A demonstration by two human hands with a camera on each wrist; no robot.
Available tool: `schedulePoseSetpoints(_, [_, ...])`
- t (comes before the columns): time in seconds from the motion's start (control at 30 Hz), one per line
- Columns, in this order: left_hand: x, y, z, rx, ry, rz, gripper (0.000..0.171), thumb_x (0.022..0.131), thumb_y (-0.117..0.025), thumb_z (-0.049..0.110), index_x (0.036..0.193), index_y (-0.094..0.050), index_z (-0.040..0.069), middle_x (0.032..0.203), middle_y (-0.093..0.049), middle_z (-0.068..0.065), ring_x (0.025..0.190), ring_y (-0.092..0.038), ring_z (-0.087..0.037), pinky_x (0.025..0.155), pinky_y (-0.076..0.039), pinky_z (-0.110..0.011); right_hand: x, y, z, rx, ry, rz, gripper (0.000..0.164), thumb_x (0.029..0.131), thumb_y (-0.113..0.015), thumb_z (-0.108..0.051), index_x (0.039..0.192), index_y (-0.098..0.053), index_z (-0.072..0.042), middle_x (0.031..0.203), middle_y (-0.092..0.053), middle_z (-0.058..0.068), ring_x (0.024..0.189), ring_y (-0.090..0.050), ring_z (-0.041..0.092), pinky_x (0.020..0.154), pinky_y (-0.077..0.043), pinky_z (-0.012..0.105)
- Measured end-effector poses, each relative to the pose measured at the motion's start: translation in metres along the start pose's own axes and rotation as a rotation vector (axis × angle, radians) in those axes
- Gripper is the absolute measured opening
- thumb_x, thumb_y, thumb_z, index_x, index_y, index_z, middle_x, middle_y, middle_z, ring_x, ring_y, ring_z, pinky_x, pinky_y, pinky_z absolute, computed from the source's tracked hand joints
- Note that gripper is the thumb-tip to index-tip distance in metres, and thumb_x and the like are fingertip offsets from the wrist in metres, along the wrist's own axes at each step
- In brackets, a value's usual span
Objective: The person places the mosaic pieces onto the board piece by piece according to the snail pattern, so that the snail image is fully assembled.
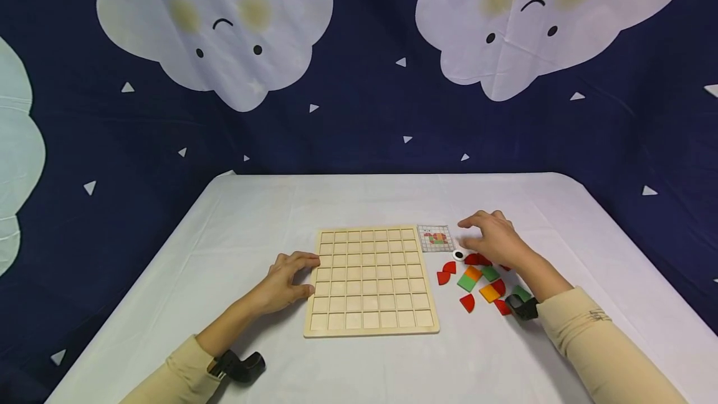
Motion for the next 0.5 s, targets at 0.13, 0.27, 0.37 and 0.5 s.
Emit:
schedulePoseSetpoints(0.13, [0.0,0.0,0.0,0.012,0.003,0.005,0.048,0.08,-0.072,0.015,0.125,-0.059,0.009,0.136,-0.052,0.002,0.11,-0.038,-0.019,0.087,-0.026,-0.037,-0.01,0.0,0.005,-0.001,-0.041,0.008,0.043,0.085,-0.065,-0.025,0.122,-0.061,-0.005,0.124,-0.055,0.021,0.104,-0.039,0.033,0.077,-0.04,0.044])
schedulePoseSetpoints(0.27, [0.0,0.0,-0.001,0.025,0.0,0.008,0.048,0.08,-0.072,0.016,0.125,-0.059,0.009,0.136,-0.052,0.002,0.11,-0.039,-0.019,0.087,-0.026,-0.037,-0.019,0.001,0.01,0.006,-0.068,0.015,0.043,0.085,-0.066,-0.026,0.122,-0.061,-0.004,0.123,-0.055,0.022,0.104,-0.039,0.034,0.077,-0.04,0.044])
schedulePoseSetpoints(0.37, [0.001,-0.001,-0.001,0.03,-0.012,0.014,0.048,0.08,-0.072,0.015,0.125,-0.059,0.008,0.135,-0.053,0.0,0.11,-0.039,-0.021,0.087,-0.027,-0.037,-0.026,0.002,0.014,0.017,-0.083,0.015,0.044,0.085,-0.066,-0.027,0.122,-0.061,-0.005,0.122,-0.055,0.022,0.104,-0.039,0.034,0.079,-0.039,0.045])
schedulePoseSetpoints(0.5, [0.001,-0.001,-0.002,0.028,-0.015,0.015,0.047,0.08,-0.072,0.014,0.125,-0.059,0.007,0.135,-0.053,0.0,0.11,-0.039,-0.021,0.087,-0.027,-0.038,-0.033,0.003,0.02,0.03,-0.092,0.018,0.043,0.085,-0.066,-0.025,0.122,-0.06,-0.005,0.122,-0.056,0.022,0.104,-0.038,0.034,0.078,-0.038,0.042])
Point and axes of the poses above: each hand's wrist, its own x-axis towards the middle knuckle, its own y-axis out of the back of the hand, z = x × y, the point moved 1 cm from there along x, towards the middle knuckle
